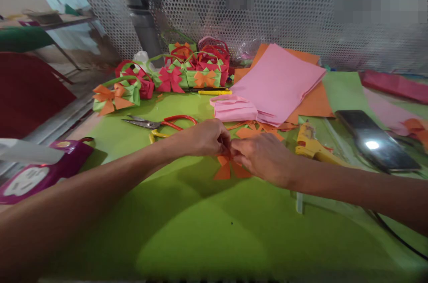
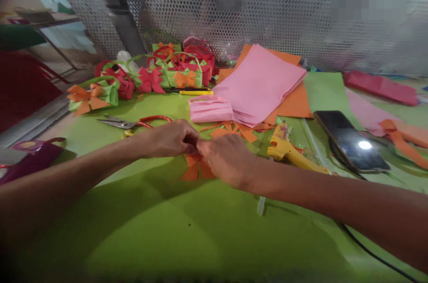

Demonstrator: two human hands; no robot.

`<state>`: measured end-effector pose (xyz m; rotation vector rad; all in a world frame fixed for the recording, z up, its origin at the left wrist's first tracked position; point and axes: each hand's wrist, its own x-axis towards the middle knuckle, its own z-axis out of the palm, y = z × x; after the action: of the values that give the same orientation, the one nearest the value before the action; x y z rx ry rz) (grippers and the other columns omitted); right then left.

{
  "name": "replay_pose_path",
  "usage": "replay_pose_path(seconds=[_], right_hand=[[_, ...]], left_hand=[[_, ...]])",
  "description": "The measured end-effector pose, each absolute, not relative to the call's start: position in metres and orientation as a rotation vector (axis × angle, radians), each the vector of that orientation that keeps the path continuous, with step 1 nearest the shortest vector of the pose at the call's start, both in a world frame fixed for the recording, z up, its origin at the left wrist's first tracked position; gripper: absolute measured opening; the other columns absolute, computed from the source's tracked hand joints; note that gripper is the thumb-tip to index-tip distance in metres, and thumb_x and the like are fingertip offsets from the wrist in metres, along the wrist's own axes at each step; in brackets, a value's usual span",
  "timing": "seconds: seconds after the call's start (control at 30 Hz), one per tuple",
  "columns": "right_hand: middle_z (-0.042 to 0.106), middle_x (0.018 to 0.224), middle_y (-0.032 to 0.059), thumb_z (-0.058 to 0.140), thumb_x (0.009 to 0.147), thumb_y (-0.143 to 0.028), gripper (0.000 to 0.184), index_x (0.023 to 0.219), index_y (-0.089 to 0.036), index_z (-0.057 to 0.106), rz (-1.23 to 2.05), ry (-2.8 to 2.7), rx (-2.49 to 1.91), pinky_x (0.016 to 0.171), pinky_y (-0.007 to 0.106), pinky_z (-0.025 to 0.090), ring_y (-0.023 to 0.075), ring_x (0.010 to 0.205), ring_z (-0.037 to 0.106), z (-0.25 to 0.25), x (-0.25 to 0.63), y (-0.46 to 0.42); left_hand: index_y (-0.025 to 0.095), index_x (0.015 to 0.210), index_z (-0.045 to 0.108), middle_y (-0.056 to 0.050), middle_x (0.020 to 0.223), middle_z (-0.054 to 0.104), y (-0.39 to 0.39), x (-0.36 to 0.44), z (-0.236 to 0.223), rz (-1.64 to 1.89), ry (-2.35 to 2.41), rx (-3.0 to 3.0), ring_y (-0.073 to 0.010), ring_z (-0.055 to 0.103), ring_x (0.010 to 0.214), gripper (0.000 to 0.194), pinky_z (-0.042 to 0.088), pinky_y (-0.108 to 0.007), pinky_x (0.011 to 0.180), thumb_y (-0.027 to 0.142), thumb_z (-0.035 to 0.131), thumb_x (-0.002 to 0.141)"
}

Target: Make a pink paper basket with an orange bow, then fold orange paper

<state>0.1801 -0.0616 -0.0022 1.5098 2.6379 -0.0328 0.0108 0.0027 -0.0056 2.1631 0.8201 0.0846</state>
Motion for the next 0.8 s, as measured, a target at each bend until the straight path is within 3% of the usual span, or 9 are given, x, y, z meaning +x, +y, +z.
replay_pose_path(seconds=[0.47,0.8], right_hand=[[0.07,0.071,0.0034,0.053,0.085,-0.022,0.015,0.088,-0.021,0.067,-0.067,2.638,1.525,0.048,0.028,0.015,0.014,0.056,0.053,-0.0011,0.1792,-0.0619],[0.072,0.078,0.0002,0.05,0.085,-0.014,0.027,0.092,-0.029,0.072,-0.161,2.682,1.406,0.05,0.027,0.019,0.0124,0.062,0.056,-0.0005,0.1808,-0.0627]], left_hand=[[0.014,0.067,0.07,0.005,0.053,0.058,-0.0023,0.0136,-0.0042,0.094,0.885,2.187,-0.0069,0.045,0.05,0.012,0.03,-0.015,0.047,0.015,0.06,0.072],[0.015,0.074,0.072,0.001,0.062,0.067,-0.0002,0.0155,-0.0065,0.06,0.931,2.209,-0.0103,0.056,0.055,0.021,0.036,-0.018,0.048,0.012,0.054,0.065]])
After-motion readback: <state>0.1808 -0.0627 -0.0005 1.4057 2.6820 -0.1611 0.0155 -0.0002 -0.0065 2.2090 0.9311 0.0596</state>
